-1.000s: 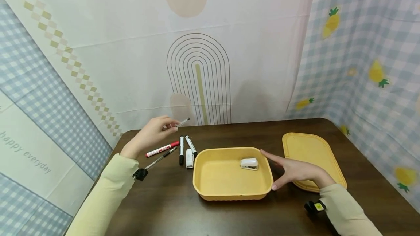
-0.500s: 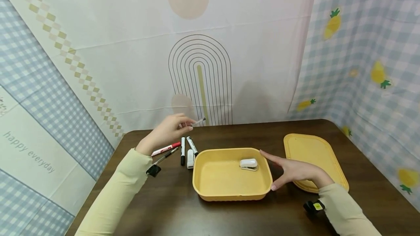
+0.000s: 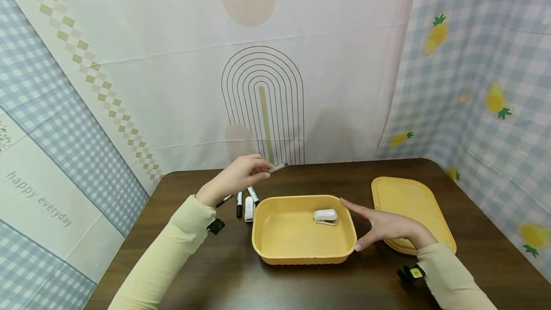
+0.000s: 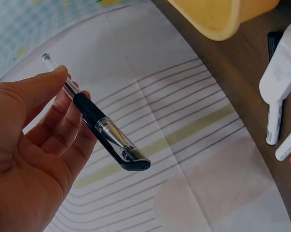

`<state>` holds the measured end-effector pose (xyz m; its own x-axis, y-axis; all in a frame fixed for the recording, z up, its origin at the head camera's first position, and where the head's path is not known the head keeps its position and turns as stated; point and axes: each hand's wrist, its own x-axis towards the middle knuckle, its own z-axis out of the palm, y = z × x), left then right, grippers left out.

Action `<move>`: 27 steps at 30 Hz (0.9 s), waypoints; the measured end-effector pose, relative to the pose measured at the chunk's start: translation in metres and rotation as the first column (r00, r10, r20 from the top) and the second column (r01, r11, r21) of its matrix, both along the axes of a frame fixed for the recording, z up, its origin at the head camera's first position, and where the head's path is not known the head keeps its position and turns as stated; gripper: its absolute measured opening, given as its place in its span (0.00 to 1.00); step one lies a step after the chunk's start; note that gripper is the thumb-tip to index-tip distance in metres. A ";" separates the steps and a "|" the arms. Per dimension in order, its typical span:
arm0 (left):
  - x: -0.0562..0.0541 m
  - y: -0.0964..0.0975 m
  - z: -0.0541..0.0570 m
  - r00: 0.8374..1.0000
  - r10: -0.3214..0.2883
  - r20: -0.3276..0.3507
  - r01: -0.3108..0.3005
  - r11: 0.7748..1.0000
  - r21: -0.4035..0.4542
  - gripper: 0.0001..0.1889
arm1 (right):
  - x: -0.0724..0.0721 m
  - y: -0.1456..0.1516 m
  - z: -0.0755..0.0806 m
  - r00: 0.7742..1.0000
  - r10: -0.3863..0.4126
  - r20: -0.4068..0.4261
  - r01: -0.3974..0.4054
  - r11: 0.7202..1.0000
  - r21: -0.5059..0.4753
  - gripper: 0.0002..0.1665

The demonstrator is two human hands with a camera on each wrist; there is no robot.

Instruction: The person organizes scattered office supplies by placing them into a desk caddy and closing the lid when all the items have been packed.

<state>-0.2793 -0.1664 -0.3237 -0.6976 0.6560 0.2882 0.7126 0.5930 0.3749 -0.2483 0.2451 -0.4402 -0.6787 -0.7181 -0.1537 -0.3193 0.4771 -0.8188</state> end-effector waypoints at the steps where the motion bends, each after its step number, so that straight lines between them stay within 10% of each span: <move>1: 0.000 0.002 -0.001 1.000 -0.006 0.003 0.006 1.000 -0.007 0.13 | 0.000 0.000 0.000 1.000 0.000 0.001 0.000 1.000 -0.001 0.69; 27: -0.010 0.032 -0.018 0.984 -0.070 0.164 0.066 0.997 0.029 0.13 | 0.002 -0.002 0.001 1.000 0.000 0.000 0.000 1.000 0.004 0.69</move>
<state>-0.2891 -0.1342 -0.3415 -0.6906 0.6982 0.1888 0.6785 0.5350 0.5034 -0.2468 0.2435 -0.4391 -0.6785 -0.7177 -0.1564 -0.3193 0.4800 -0.8171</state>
